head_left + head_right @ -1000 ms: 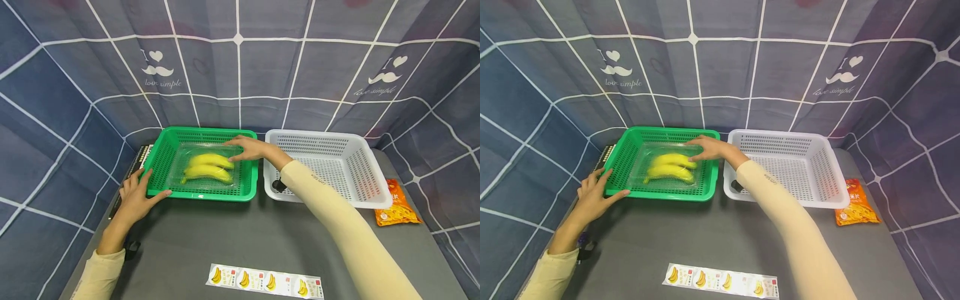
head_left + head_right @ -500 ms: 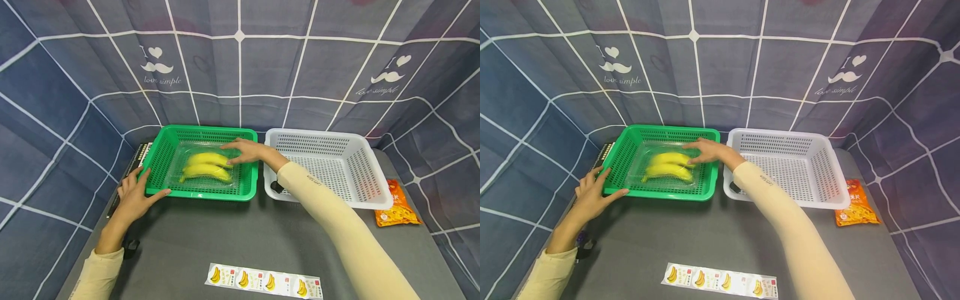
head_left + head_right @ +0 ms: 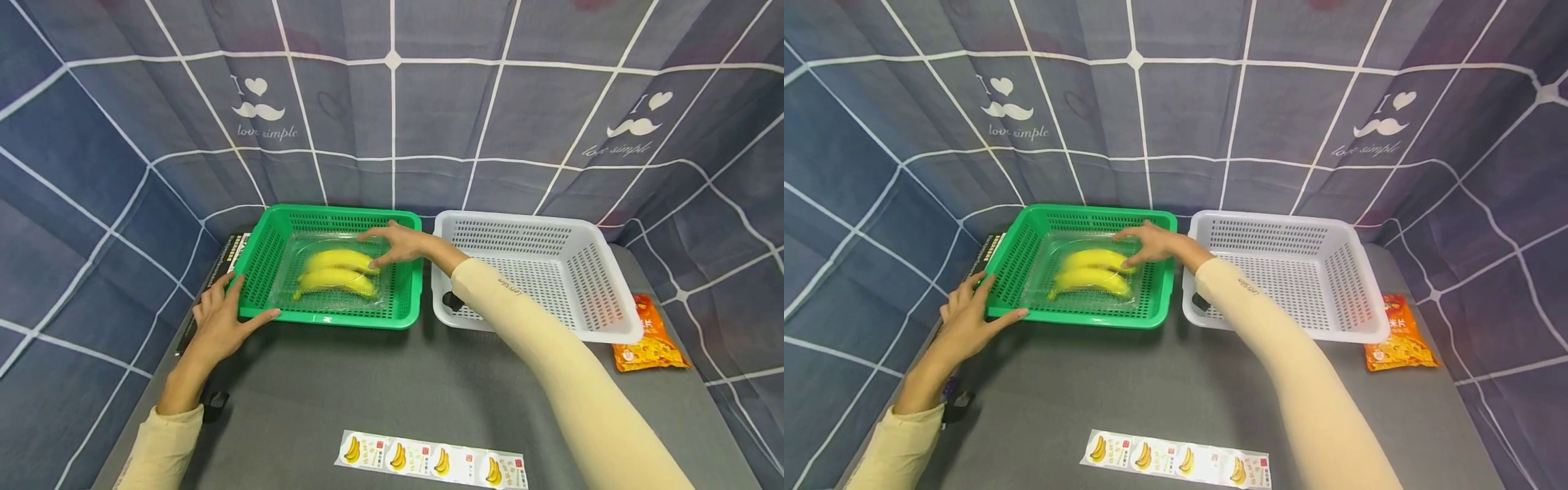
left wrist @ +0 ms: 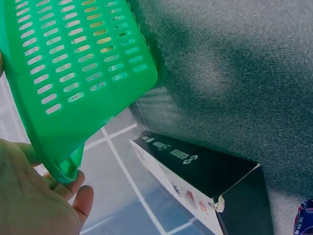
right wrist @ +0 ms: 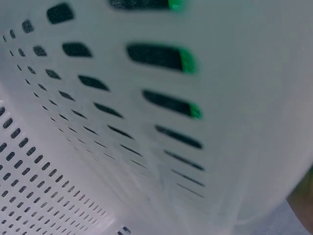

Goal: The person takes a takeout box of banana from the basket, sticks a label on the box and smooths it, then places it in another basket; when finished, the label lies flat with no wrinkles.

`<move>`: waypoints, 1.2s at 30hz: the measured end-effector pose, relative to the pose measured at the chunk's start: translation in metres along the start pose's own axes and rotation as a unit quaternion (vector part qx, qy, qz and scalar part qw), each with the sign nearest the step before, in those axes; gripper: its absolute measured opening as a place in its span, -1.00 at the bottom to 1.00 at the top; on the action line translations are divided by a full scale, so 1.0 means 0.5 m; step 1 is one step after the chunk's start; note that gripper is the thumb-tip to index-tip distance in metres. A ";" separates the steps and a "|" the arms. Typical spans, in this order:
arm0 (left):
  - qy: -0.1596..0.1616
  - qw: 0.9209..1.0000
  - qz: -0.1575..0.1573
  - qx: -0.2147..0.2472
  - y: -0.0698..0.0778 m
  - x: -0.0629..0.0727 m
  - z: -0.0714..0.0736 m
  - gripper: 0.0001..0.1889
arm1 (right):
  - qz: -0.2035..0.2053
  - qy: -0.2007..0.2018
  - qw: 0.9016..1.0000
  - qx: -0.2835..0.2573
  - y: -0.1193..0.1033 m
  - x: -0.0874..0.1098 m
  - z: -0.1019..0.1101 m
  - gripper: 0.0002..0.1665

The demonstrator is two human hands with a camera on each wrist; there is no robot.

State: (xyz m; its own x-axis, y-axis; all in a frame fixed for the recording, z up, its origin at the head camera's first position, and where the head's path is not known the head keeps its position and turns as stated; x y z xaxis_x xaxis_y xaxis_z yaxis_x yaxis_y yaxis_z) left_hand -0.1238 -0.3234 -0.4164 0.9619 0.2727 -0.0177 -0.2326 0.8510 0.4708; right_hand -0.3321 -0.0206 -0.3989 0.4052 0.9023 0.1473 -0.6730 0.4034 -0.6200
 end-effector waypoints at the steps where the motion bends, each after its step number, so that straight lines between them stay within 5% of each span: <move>1: 0.000 1.000 -0.001 0.000 0.000 -0.001 0.000 0.10 | -0.003 0.004 1.000 0.001 0.000 0.000 0.001 -0.19; 9: -0.001 1.000 0.003 -0.004 -0.001 0.002 -0.001 0.09 | -0.016 0.009 1.000 -0.006 0.001 -0.004 0.004 -0.26; 13: -0.001 1.000 0.001 -0.004 0.000 0.004 -0.001 0.10 | -0.016 0.010 0.998 -0.063 0.001 -0.008 -0.001 -0.29; 18: -0.005 1.000 0.002 -0.005 0.002 0.000 0.000 0.10 | -0.021 0.047 0.974 -0.219 0.003 -0.003 -0.008 -0.34; 22: -0.009 1.000 0.003 -0.004 0.001 -0.001 0.000 0.09 | -0.008 0.089 0.956 -0.280 0.010 0.001 -0.009 -0.40; 36: -0.008 1.000 0.002 0.000 0.002 0.003 0.000 0.07 | 0.033 0.135 0.944 -0.298 0.011 0.025 0.009 -0.43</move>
State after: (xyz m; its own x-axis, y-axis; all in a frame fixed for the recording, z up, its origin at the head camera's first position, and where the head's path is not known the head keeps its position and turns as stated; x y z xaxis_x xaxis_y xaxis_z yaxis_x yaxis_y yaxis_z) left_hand -0.1225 -0.3223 -0.4161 0.9631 0.2692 -0.0023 -0.2364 0.8497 0.4712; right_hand -0.3333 -0.0063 -0.3968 0.5720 0.8181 -0.0593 -0.2667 0.1172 -0.9566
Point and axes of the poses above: each hand's wrist, its own x-axis away from the middle knuckle, its own z-axis out of the back of the hand, y = z × x, the point moved 3 cm from there along -x, towards the middle knuckle, and after that the axes turned 13 degrees about z, right-handed, at the moved point
